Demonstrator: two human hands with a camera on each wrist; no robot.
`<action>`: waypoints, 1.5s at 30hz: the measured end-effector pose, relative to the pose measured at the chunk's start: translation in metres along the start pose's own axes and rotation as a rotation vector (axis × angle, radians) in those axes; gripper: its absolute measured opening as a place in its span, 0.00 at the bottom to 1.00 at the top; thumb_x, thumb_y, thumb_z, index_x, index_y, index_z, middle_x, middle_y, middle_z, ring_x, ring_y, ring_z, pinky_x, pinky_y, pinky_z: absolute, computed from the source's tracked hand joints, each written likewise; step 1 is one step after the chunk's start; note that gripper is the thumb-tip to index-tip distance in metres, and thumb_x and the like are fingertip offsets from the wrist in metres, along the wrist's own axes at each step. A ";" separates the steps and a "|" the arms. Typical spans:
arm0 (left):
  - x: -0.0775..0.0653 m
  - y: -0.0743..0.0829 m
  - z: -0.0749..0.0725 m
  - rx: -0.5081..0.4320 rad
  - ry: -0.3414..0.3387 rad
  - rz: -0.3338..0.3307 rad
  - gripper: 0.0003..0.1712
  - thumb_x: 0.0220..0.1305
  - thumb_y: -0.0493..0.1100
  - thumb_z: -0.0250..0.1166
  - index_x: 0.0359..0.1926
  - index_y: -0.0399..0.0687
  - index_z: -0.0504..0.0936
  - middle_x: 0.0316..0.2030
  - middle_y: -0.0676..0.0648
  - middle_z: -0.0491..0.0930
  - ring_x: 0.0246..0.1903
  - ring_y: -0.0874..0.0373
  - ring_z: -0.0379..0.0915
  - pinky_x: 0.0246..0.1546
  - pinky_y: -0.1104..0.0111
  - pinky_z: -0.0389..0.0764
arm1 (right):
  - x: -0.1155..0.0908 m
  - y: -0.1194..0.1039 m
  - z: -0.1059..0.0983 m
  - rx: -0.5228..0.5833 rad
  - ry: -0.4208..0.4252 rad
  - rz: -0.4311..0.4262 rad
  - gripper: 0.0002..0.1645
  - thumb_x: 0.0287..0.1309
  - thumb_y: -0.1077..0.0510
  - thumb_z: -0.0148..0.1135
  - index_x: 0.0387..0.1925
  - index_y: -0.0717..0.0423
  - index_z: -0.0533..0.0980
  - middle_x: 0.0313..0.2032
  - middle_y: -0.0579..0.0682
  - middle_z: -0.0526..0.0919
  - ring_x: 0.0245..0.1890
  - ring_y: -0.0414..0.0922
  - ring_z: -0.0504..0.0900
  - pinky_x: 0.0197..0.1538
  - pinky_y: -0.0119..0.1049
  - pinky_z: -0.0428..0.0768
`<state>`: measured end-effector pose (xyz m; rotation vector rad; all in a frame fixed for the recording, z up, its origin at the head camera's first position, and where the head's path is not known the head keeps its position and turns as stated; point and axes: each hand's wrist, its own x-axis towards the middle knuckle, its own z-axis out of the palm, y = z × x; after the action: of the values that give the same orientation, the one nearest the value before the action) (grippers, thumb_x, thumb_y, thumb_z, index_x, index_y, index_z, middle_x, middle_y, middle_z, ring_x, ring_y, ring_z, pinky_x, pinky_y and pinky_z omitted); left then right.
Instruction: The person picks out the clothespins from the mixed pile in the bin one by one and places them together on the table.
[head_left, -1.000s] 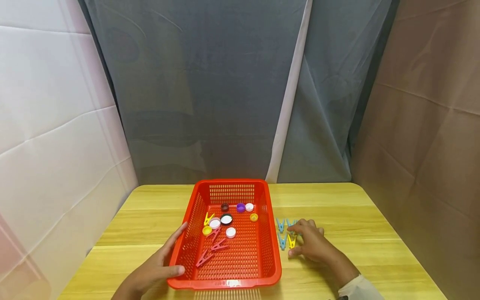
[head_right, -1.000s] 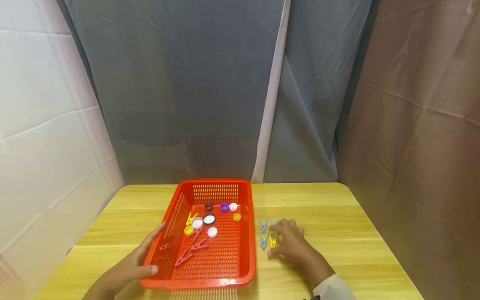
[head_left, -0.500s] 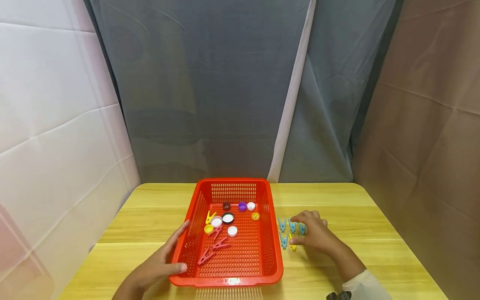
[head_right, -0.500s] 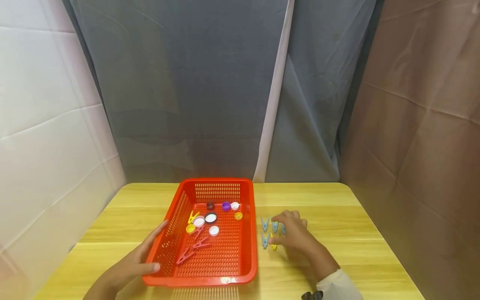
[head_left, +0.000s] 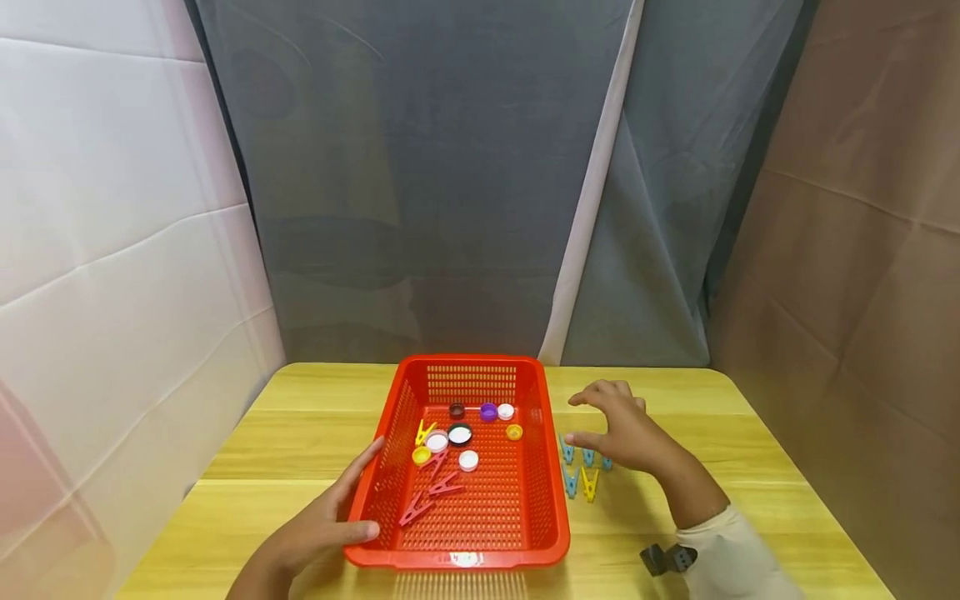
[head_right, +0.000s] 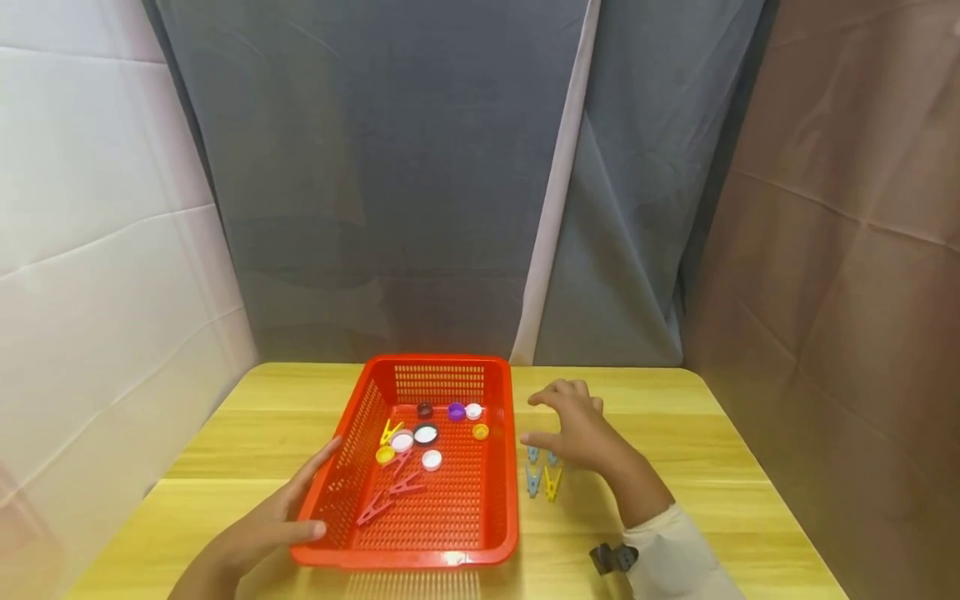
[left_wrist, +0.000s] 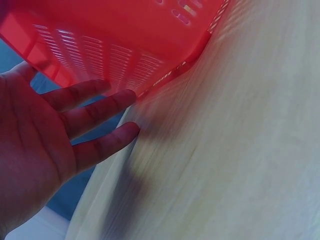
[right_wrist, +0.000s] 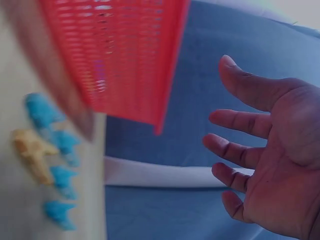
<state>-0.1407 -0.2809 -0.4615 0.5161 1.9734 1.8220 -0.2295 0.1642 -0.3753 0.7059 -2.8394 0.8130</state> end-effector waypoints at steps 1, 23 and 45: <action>0.000 0.000 0.000 -0.002 0.003 -0.002 0.57 0.65 0.36 0.62 0.78 0.73 0.34 0.78 0.38 0.30 0.71 0.32 0.51 0.58 0.63 0.79 | 0.002 -0.003 -0.003 -0.002 0.004 -0.006 0.29 0.50 0.43 0.75 0.54 0.44 0.78 0.55 0.47 0.76 0.60 0.52 0.65 0.53 0.55 0.62; -0.001 -0.001 0.001 0.009 0.010 0.002 0.57 0.64 0.36 0.62 0.78 0.72 0.33 0.78 0.36 0.30 0.71 0.30 0.49 0.58 0.64 0.78 | 0.049 -0.093 -0.042 0.047 0.001 -0.117 0.33 0.54 0.44 0.73 0.61 0.40 0.75 0.62 0.47 0.71 0.65 0.50 0.63 0.67 0.65 0.59; -0.001 0.000 0.002 0.003 0.022 -0.017 0.57 0.64 0.36 0.62 0.78 0.74 0.34 0.78 0.38 0.31 0.71 0.32 0.51 0.58 0.65 0.78 | 0.108 -0.110 0.014 0.319 -0.223 -0.078 0.31 0.55 0.41 0.71 0.59 0.43 0.76 0.54 0.43 0.77 0.54 0.47 0.78 0.55 0.46 0.83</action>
<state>-0.1388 -0.2796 -0.4616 0.4810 1.9891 1.8225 -0.2736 0.0307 -0.3112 0.9978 -2.8786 1.2645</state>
